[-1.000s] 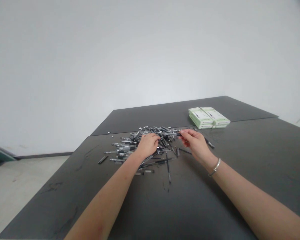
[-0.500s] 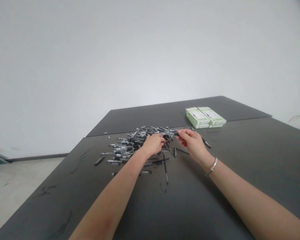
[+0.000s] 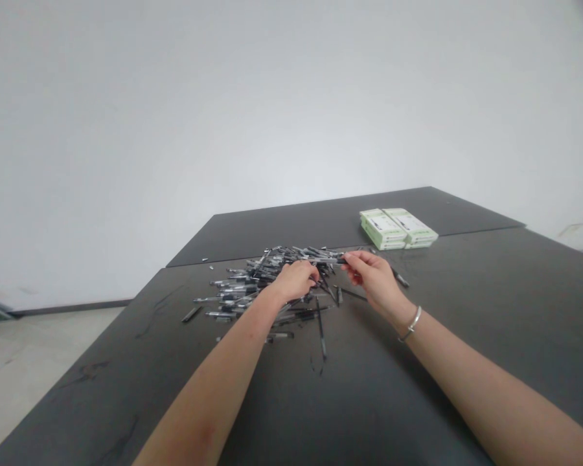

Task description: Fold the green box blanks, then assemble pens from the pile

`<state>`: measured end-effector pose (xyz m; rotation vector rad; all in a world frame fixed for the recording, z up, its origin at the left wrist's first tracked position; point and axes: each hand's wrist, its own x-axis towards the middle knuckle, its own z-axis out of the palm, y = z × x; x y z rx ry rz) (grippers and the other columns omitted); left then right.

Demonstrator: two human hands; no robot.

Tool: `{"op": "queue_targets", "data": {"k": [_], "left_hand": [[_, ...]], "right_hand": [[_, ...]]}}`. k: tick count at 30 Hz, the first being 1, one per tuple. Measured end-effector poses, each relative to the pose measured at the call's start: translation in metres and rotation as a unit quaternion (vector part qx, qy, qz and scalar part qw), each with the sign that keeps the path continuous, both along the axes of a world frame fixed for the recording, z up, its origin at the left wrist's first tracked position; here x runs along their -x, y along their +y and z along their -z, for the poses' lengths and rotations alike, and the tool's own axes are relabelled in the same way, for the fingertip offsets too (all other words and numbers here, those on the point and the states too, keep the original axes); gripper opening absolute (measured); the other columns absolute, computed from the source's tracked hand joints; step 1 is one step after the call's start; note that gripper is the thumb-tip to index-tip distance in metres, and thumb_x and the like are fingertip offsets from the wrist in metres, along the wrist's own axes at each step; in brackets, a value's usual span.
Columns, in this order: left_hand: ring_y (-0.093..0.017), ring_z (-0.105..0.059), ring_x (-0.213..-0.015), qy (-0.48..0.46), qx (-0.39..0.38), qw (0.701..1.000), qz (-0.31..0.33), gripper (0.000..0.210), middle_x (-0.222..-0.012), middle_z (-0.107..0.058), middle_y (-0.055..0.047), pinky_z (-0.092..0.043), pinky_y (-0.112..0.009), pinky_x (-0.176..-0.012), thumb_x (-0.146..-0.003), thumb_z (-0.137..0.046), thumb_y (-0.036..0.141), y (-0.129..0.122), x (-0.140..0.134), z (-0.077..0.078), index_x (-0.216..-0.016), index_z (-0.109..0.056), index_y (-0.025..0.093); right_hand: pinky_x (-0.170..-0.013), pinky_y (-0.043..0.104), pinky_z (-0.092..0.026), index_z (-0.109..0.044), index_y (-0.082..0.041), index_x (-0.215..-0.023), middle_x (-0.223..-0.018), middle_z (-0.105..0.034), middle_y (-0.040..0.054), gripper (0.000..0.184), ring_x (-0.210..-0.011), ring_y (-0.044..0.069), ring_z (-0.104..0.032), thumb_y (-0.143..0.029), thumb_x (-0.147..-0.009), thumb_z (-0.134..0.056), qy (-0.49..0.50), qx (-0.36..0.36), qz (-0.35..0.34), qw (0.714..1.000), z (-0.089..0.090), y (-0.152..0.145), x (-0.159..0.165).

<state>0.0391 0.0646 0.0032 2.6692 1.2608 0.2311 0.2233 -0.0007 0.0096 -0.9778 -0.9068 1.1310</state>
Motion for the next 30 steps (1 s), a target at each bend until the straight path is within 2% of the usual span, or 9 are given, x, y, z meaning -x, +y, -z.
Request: {"op": "queue_targets", "data": {"k": [5, 12, 13, 14, 17, 19, 22, 30], "left_hand": [[-0.022, -0.059, -0.098, -0.076, -0.008, 0.997, -0.005, 0.008, -0.093, -0.067, -0.002, -0.043, -0.038, -0.092, -0.078, -0.06, 0.017, -0.005, 0.004, 0.003, -0.082, -0.066, 0.023], [-0.016, -0.065, -0.089, -0.232, -0.009, 0.97, -0.067, 0.025, -0.1, -0.068, -0.007, -0.05, -0.03, -0.082, -0.091, -0.04, 0.017, -0.028, 0.03, 0.003, -0.109, -0.058, 0.017], [-0.016, -0.066, -0.088, -0.257, -0.004, 0.964, -0.07, 0.028, -0.104, -0.068, -0.007, -0.051, -0.029, -0.081, -0.092, -0.038, 0.017, -0.034, 0.034, 0.001, -0.113, -0.057, 0.017], [-0.016, -0.066, -0.086, -0.319, 0.01, 0.945, -0.076, 0.029, -0.105, -0.068, -0.008, -0.051, -0.03, -0.081, -0.092, -0.039, 0.018, -0.039, 0.037, -0.002, -0.113, -0.058, 0.017], [-0.017, -0.066, -0.084, -0.398, 0.035, 0.912, -0.091, 0.029, -0.086, -0.069, -0.005, -0.05, -0.032, -0.083, -0.091, -0.043, 0.024, -0.054, 0.043, -0.01, -0.112, -0.062, 0.018], [-0.016, -0.065, -0.08, -0.43, 0.05, 0.896, -0.102, 0.029, -0.083, -0.068, -0.004, -0.05, -0.03, -0.08, -0.091, -0.046, 0.026, -0.061, 0.046, -0.014, -0.112, -0.063, 0.019], [-0.015, -0.063, -0.078, -0.46, 0.06, 0.88, -0.104, 0.028, -0.082, -0.067, -0.003, -0.05, -0.028, -0.075, -0.091, -0.048, 0.029, -0.068, 0.049, -0.015, -0.111, -0.065, 0.019], [-0.013, -0.06, -0.07, -0.471, 0.082, 0.873, -0.095, 0.027, -0.078, -0.066, -0.002, -0.049, -0.025, -0.068, -0.09, -0.047, 0.028, -0.077, 0.047, -0.02, -0.108, -0.065, 0.019]], "right_hand": [[-0.04, 0.02, -0.033, -0.065, -0.015, -0.072, -0.06, -0.063, 0.0012, 0.031, -0.044, 0.007, -0.043, -0.042, -0.063, -0.077, -0.004, 0.004, 0.008, 1.0, 0.0, 0.001, -0.001], [-0.041, 0.02, -0.033, -0.066, -0.015, -0.073, -0.059, -0.062, 0.0001, 0.028, -0.045, 0.007, -0.044, -0.04, -0.065, -0.077, 0.019, -0.011, 0.008, 1.0, 0.001, 0.002, -0.005], [-0.041, 0.02, -0.033, -0.066, -0.016, -0.073, -0.058, -0.062, 0.0, 0.027, -0.045, 0.007, -0.045, -0.04, -0.065, -0.077, 0.02, -0.015, 0.009, 1.0, 0.0, 0.002, -0.006], [-0.041, 0.02, -0.033, -0.067, -0.016, -0.073, -0.058, -0.062, 0.0, 0.027, -0.045, 0.007, -0.045, -0.039, -0.066, -0.077, 0.022, -0.019, 0.009, 1.0, -0.001, 0.001, -0.006], [-0.041, 0.02, -0.033, -0.067, -0.016, -0.073, -0.057, -0.062, -0.0002, 0.024, -0.045, 0.007, -0.045, -0.037, -0.067, -0.077, 0.026, -0.033, 0.011, 0.999, -0.005, -0.001, -0.009], [-0.041, 0.021, -0.033, -0.067, -0.016, -0.073, -0.057, -0.061, -0.0002, 0.023, -0.045, 0.008, -0.046, -0.036, -0.067, -0.077, 0.025, -0.041, 0.015, 0.999, -0.007, -0.002, -0.011], [-0.042, 0.021, -0.034, -0.067, -0.017, -0.072, -0.058, -0.061, 0.0001, 0.02, -0.046, 0.008, -0.047, -0.035, -0.068, -0.077, 0.024, -0.053, 0.019, 0.998, -0.01, -0.003, -0.012], [-0.04, 0.022, -0.033, -0.067, -0.018, -0.072, -0.055, -0.06, -0.0003, 0.022, -0.044, 0.009, -0.045, -0.036, -0.066, -0.079, -0.014, -0.064, 0.013, 0.998, -0.013, -0.006, -0.011]]}}
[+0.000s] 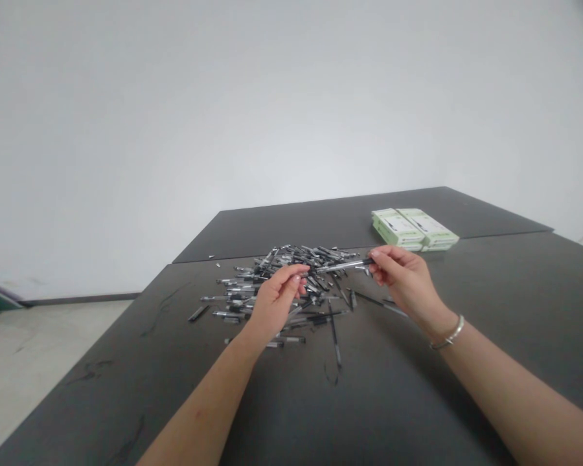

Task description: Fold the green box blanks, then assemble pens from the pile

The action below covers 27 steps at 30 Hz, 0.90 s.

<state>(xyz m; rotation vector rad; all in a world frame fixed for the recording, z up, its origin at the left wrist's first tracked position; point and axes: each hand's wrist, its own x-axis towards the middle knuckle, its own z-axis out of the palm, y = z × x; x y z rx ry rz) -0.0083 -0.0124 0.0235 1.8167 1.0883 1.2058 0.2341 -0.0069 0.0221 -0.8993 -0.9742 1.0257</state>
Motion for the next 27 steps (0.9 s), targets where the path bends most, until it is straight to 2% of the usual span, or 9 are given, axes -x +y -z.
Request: {"op": "queue_targets", "data": {"k": [8, 14, 18, 20, 24, 27], "left_hand": [[-0.011, -0.058, -0.066, -0.021, 0.031, 0.999, 0.018, 0.025, -0.075, -0.063, -0.001, -0.048, -0.023, -0.064, -0.089, -0.049, 0.029, -0.001, -0.001, 0.001, -0.106, -0.065, 0.018], [-0.011, -0.056, -0.064, -0.033, 0.035, 0.999, 0.023, 0.025, -0.073, -0.06, 0.0, -0.048, -0.023, -0.063, -0.09, -0.049, 0.03, -0.003, -0.002, 0.0, -0.106, -0.065, 0.018], [-0.011, -0.056, -0.065, -0.015, 0.04, 0.998, 0.043, 0.025, -0.072, -0.06, -0.001, -0.047, -0.023, -0.063, -0.09, -0.049, 0.03, -0.004, -0.005, 0.001, -0.105, -0.065, 0.019], [-0.012, -0.055, -0.066, -0.006, 0.038, 0.998, 0.054, 0.025, -0.074, -0.059, -0.001, -0.047, -0.024, -0.063, -0.09, -0.048, 0.03, -0.005, -0.006, 0.002, -0.105, -0.065, 0.019], [-0.012, -0.055, -0.068, 0.003, 0.028, 0.997, 0.077, 0.024, -0.077, -0.058, -0.002, -0.046, -0.025, -0.064, -0.09, -0.048, 0.027, -0.005, -0.007, 0.002, -0.106, -0.064, 0.018], [-0.012, -0.054, -0.069, 0.012, 0.02, 0.996, 0.086, 0.023, -0.08, -0.056, -0.002, -0.045, -0.025, -0.066, -0.091, -0.047, 0.026, -0.006, -0.007, 0.002, -0.106, -0.063, 0.018]], "right_hand": [[-0.041, 0.021, -0.033, -0.07, -0.018, -0.077, -0.058, -0.059, -0.0005, 0.023, -0.047, 0.008, -0.046, -0.035, -0.066, -0.08, 0.005, 0.03, -0.069, 0.997, 0.002, -0.002, 0.006], [-0.041, 0.02, -0.034, -0.066, -0.018, -0.074, -0.056, -0.057, -0.0014, 0.027, -0.046, 0.008, -0.046, -0.043, -0.07, -0.076, 0.026, 0.02, -0.073, 0.997, 0.001, -0.005, 0.008], [-0.032, 0.019, -0.021, -0.056, -0.019, -0.077, -0.064, -0.065, 0.0005, 0.036, -0.034, 0.005, -0.036, -0.054, -0.084, -0.057, -0.041, 0.033, -0.156, 0.986, 0.001, -0.012, 0.016], [-0.03, 0.018, -0.015, -0.052, -0.02, -0.082, -0.061, -0.066, -0.0001, 0.036, -0.029, 0.004, -0.031, -0.056, -0.088, -0.049, -0.088, 0.043, -0.2, 0.975, 0.0, -0.018, 0.021], [-0.032, 0.018, -0.017, -0.055, -0.018, -0.094, -0.054, -0.06, -0.0024, 0.038, -0.03, 0.004, -0.031, -0.054, -0.091, -0.044, -0.162, 0.057, -0.293, 0.94, -0.003, -0.028, 0.031], [-0.035, 0.018, -0.019, -0.057, -0.016, -0.103, -0.062, -0.06, -0.002, 0.034, -0.036, 0.004, -0.03, -0.047, -0.091, -0.048, -0.14, 0.075, -0.37, 0.915, -0.005, -0.031, 0.033]]}}
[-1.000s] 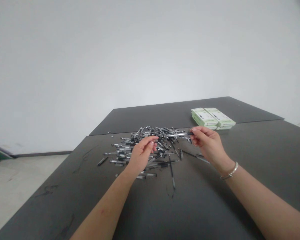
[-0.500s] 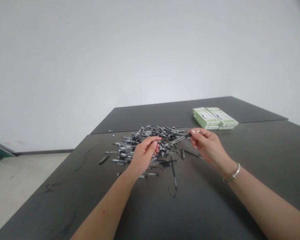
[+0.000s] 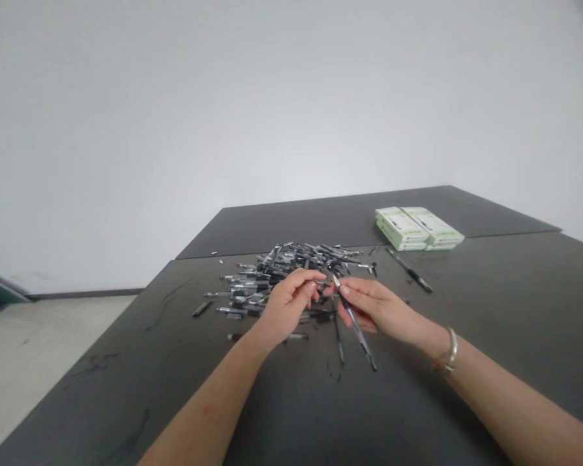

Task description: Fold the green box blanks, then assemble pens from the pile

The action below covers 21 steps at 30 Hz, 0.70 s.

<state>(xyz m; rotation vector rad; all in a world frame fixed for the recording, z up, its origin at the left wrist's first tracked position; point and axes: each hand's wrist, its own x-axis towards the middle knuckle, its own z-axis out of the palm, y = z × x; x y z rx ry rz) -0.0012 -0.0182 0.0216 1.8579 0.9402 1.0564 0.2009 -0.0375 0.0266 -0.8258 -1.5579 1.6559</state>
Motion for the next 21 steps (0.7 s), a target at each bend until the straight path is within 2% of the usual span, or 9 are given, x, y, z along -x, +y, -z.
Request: {"op": "queue_targets", "data": {"k": [2, 5, 10, 17, 21], "left_hand": [[-0.011, -0.054, -0.069, 0.002, -0.007, 1.0, 0.003, 0.023, -0.081, -0.055, -0.001, -0.045, -0.025, -0.067, -0.092, -0.046, 0.025, 0.0, 0.0002, 0.0001, -0.106, -0.063, 0.019], [-0.011, -0.053, -0.068, -0.004, -0.01, 1.0, 0.005, 0.022, -0.082, -0.054, -0.001, -0.045, -0.025, -0.066, -0.092, -0.046, 0.024, 0.0002, 0.0001, 0.0003, -0.105, -0.062, 0.018], [-0.01, -0.053, -0.069, -0.012, -0.017, 1.0, 0.016, 0.021, -0.085, -0.052, -0.001, -0.045, -0.024, -0.064, -0.093, -0.045, 0.023, 0.0001, -0.0005, -0.0001, -0.104, -0.062, 0.018], [-0.011, -0.054, -0.073, -0.017, -0.026, 0.999, 0.045, 0.02, -0.092, -0.053, -0.003, -0.046, -0.024, -0.065, -0.094, -0.044, 0.021, -0.0013, -0.0012, 0.0024, -0.104, -0.061, 0.019], [-0.011, -0.054, -0.075, -0.013, -0.035, 0.998, 0.048, 0.02, -0.097, -0.053, -0.004, -0.047, -0.024, -0.065, -0.094, -0.043, 0.022, -0.0007, -0.0008, 0.0053, -0.104, -0.061, 0.019]], "right_hand": [[-0.036, 0.019, -0.017, -0.057, -0.016, -0.106, -0.065, -0.058, -0.0021, 0.03, -0.039, 0.004, -0.028, -0.041, -0.09, -0.051, 0.014, 0.02, -0.022, 0.999, -0.0004, 0.0004, -0.0009], [-0.038, 0.02, -0.015, -0.059, -0.015, -0.108, -0.062, -0.056, -0.0028, 0.029, -0.04, 0.004, -0.026, -0.036, -0.09, -0.051, -0.01, 0.013, -0.026, 1.0, -0.0004, 0.0016, -0.0037], [-0.042, 0.022, -0.021, -0.064, -0.013, -0.106, -0.057, -0.053, -0.0028, 0.029, -0.043, 0.007, -0.031, -0.033, -0.09, -0.051, -0.072, -0.037, -0.025, 0.996, 0.0005, 0.0014, -0.0051], [-0.051, 0.025, -0.029, -0.066, -0.012, -0.107, -0.054, -0.052, -0.0027, 0.028, -0.05, 0.01, -0.039, -0.027, -0.09, -0.049, -0.08, -0.077, -0.027, 0.993, 0.0052, 0.0025, -0.0047], [-0.05, 0.024, -0.028, -0.066, -0.012, -0.104, -0.053, -0.051, -0.003, 0.027, -0.049, 0.009, -0.039, -0.027, -0.089, -0.05, -0.083, -0.077, -0.023, 0.993, 0.005, 0.0025, -0.0045]]}}
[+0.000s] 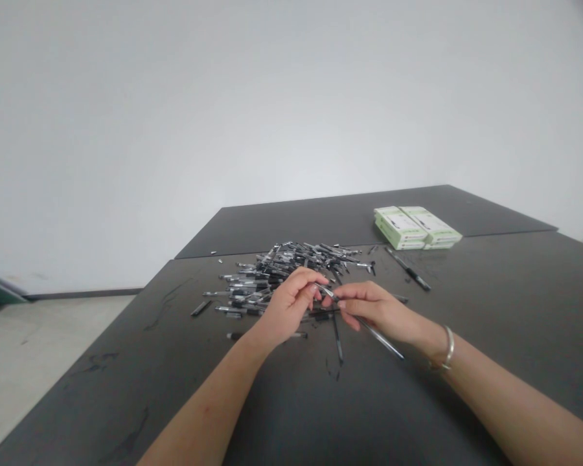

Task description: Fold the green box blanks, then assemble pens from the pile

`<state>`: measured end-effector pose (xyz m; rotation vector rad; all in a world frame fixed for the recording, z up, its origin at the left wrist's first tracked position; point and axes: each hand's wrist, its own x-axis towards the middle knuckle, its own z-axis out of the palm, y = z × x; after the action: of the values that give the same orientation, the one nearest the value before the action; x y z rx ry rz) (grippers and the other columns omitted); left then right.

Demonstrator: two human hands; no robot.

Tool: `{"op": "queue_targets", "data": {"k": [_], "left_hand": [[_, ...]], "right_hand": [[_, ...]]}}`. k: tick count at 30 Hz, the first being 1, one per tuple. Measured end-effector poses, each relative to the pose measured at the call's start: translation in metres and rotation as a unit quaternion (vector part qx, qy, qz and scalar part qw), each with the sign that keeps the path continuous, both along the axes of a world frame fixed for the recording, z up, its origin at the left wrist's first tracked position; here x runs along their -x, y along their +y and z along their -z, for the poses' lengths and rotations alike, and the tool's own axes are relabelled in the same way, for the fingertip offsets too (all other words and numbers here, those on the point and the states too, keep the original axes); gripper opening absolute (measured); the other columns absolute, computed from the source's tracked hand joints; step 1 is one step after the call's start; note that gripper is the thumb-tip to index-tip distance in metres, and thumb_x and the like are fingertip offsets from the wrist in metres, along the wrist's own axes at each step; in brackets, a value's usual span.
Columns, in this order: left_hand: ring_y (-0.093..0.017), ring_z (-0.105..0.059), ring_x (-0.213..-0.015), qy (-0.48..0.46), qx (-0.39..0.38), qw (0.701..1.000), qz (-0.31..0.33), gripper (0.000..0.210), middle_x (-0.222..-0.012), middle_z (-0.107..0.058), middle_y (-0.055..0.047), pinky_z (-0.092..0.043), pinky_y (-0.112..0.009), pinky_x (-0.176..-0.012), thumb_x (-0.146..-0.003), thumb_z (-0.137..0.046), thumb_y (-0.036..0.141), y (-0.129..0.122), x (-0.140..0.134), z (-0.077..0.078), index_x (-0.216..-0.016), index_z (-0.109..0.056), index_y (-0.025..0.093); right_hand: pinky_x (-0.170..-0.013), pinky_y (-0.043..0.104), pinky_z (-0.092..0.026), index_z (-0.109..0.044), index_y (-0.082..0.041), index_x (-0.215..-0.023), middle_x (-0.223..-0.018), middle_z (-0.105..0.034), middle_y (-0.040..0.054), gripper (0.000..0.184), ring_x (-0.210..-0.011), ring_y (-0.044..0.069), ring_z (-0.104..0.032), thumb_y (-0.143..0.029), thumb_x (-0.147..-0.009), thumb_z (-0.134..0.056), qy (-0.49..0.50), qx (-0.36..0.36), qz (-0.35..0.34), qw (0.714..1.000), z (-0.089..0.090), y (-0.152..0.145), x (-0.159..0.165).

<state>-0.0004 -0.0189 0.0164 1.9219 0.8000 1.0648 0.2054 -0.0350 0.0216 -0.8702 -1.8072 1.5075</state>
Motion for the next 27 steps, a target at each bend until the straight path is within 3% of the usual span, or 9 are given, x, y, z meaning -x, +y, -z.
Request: {"op": "queue_targets", "data": {"k": [7, 12, 21, 27], "left_hand": [[-0.013, -0.055, -0.081, 0.026, -0.045, 0.998, 0.022, 0.023, -0.102, -0.054, -0.006, -0.047, -0.025, -0.069, -0.095, -0.041, 0.02, 0.002, 0.003, 0.0, -0.104, -0.063, 0.019], [-0.014, -0.057, -0.083, 0.046, -0.035, 0.997, 0.044, 0.026, -0.101, -0.057, -0.007, -0.047, -0.025, -0.07, -0.095, -0.04, 0.018, 0.001, 0.003, -0.001, -0.106, -0.063, 0.019], [-0.011, -0.058, -0.07, 0.076, -0.039, 0.996, -0.002, 0.028, -0.089, -0.063, -0.004, -0.048, -0.024, -0.068, -0.094, -0.039, 0.017, -0.001, 0.001, -0.001, -0.109, -0.063, 0.017], [-0.01, -0.06, -0.066, 0.067, -0.068, 0.995, -0.033, 0.029, -0.102, -0.066, -0.007, -0.05, -0.026, -0.069, -0.092, -0.042, 0.016, -0.001, -0.003, 0.003, -0.108, -0.066, 0.019]], "right_hand": [[-0.044, 0.022, -0.024, -0.06, -0.014, -0.107, -0.053, -0.048, -0.0059, 0.027, -0.044, 0.007, -0.035, -0.032, -0.088, -0.054, 0.027, 0.05, -0.004, 0.998, 0.002, 0.002, -0.003], [-0.043, 0.021, -0.022, -0.054, -0.016, -0.098, -0.053, -0.046, -0.0073, 0.027, -0.043, 0.006, -0.032, -0.039, -0.086, -0.058, 0.045, 0.066, 0.006, 0.997, -0.002, 0.001, -0.001], [-0.043, 0.019, -0.023, -0.04, -0.021, -0.101, -0.059, -0.05, -0.0087, 0.031, -0.045, 0.006, -0.033, -0.038, -0.087, -0.06, 0.09, 0.062, -0.002, 0.994, 0.007, 0.002, 0.002], [-0.044, 0.02, -0.021, -0.038, -0.021, -0.098, -0.058, -0.046, -0.0096, 0.032, -0.047, 0.006, -0.033, -0.04, -0.086, -0.061, 0.1, 0.06, 0.007, 0.993, 0.008, 0.001, 0.005]]}}
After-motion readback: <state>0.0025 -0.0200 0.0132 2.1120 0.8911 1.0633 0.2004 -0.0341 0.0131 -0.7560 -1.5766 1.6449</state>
